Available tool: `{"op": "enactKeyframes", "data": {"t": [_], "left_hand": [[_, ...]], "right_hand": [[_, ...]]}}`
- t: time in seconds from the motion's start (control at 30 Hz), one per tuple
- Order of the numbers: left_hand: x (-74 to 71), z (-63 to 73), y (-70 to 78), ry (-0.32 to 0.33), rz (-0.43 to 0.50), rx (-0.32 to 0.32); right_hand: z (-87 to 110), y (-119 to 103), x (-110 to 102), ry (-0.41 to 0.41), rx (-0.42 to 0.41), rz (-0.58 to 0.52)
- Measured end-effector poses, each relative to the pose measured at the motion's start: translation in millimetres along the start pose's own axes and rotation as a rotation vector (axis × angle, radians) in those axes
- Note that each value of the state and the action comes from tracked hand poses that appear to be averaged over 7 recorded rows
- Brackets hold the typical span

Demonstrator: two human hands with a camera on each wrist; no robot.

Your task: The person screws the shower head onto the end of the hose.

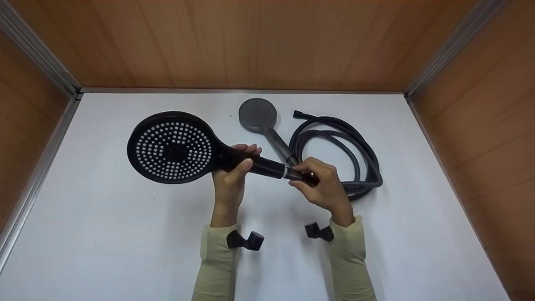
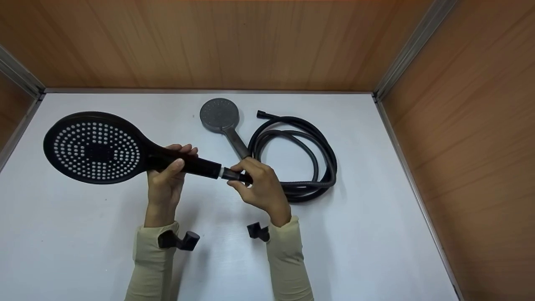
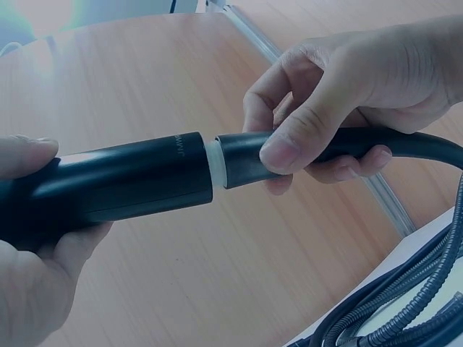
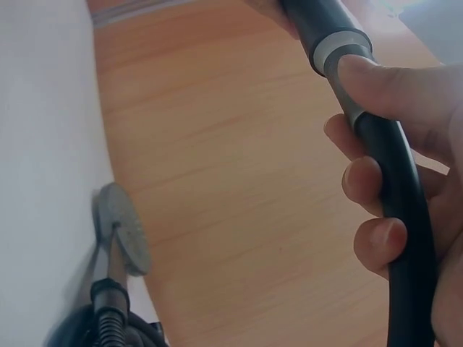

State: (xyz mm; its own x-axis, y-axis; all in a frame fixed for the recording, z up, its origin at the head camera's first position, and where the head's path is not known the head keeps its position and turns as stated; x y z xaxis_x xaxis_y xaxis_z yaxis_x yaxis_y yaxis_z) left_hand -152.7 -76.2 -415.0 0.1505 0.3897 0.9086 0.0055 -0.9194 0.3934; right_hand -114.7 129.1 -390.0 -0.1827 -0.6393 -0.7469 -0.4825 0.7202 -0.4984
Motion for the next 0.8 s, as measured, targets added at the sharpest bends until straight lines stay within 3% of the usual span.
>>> {"op": "enactKeyframes", "data": {"t": [0.5,0.8], "left_hand": [[1.5,1.0,0.5,0.010,-0.031,-0.002],[1.3,-0.2,-0.3,0.008,-0.027,0.000]], "right_hand": [[0.4,-0.7,1.4,-0.006,0.017,0.018],[-1.7,-0.8,1.4,0.035,-0.004,-0.003]]}}
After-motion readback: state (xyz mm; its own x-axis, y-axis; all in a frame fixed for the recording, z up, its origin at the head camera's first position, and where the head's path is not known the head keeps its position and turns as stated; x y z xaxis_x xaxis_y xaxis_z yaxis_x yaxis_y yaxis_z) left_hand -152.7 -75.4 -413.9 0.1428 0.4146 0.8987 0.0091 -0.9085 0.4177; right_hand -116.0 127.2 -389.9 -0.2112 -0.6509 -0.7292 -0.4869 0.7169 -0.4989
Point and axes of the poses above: each hand's wrist, its own z-axis away from the middle knuckle, its own x-axis out of the palm, y = z × x, the point moved 1 cm from there along -z, towards the middle knuckle, and after that the axes turned 15 degrees about z, right-handed, at the moved point
